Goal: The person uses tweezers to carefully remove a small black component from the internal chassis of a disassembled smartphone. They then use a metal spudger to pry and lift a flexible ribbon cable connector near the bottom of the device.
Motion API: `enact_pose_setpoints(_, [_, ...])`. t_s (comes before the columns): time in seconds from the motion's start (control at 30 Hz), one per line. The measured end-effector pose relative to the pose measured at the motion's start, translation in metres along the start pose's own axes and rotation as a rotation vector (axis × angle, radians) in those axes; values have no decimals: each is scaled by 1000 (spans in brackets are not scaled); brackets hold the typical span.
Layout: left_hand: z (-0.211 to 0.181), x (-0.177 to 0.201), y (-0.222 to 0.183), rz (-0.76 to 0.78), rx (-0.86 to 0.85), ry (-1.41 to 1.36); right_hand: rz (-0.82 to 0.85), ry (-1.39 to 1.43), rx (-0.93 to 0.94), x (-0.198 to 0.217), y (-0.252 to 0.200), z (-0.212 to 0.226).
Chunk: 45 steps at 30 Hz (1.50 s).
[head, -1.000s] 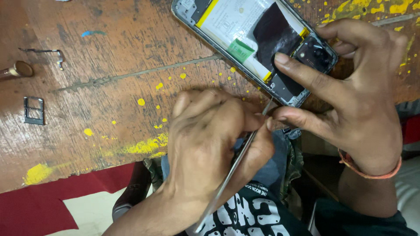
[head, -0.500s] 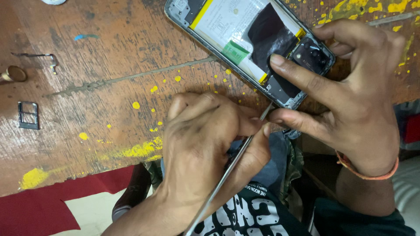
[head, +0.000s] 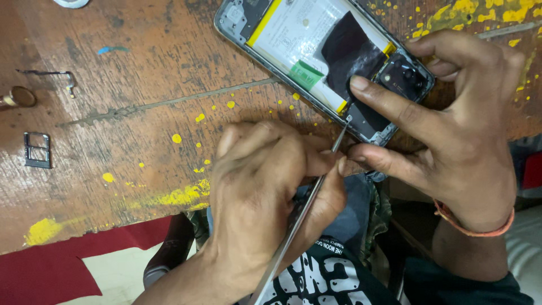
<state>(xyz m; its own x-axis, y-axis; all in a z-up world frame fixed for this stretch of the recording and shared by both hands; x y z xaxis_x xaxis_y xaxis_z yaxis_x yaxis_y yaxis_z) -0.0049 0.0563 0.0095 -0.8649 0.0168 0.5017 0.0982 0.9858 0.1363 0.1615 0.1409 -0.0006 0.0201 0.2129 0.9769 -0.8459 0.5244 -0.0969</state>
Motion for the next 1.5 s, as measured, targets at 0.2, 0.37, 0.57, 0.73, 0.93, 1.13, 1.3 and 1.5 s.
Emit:
enact_pose_setpoints(0.2, [-1, 1, 2, 31, 3, -46, 18, 26, -50, -2, -2, -1])
enact_pose_setpoints(0.37, [-1, 1, 4, 37, -4, -1, 13, 62, -54, -2, 0, -2])
enact_pose_setpoints(0.57, [0, -1, 2, -8, 27, 14, 3, -7, -23, -3, -1, -1])
enact_pose_setpoints(0.73, [0, -1, 1, 36, -4, -24, 4, 1, -15, -2, -1, -1])
enact_pose_setpoints(0.93, [1, -2, 1, 16, 34, 17, 13, 0, -25, -1, -1, -1])
enact_pose_setpoints(1.13, [-1, -1, 1, 50, -5, 28, -6, 14, -16, 0, 1, 1])
enact_pose_setpoints(1.3, [-4, 1, 4, 43, -26, 16, 20, 39, -53, -1, -1, -1])
enact_pose_setpoints(1.5, [-2, -1, 0, 51, 14, -20, 19, -30, -4, -3, -1, -1])
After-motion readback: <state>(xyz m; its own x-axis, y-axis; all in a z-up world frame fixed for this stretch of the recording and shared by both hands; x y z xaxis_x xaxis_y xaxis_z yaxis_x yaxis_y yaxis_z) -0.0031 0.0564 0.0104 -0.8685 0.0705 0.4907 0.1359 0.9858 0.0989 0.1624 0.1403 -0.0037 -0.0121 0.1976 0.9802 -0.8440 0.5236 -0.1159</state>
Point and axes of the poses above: each hand's wrist, its own y-axis towards the middle knuckle, its own x-axis out of the back of the hand, z = x × y, the point moved 6 cm from there along y, towards the middle knuckle, and after that the axes turned 14 degrees about z, right-handed, at the moved point
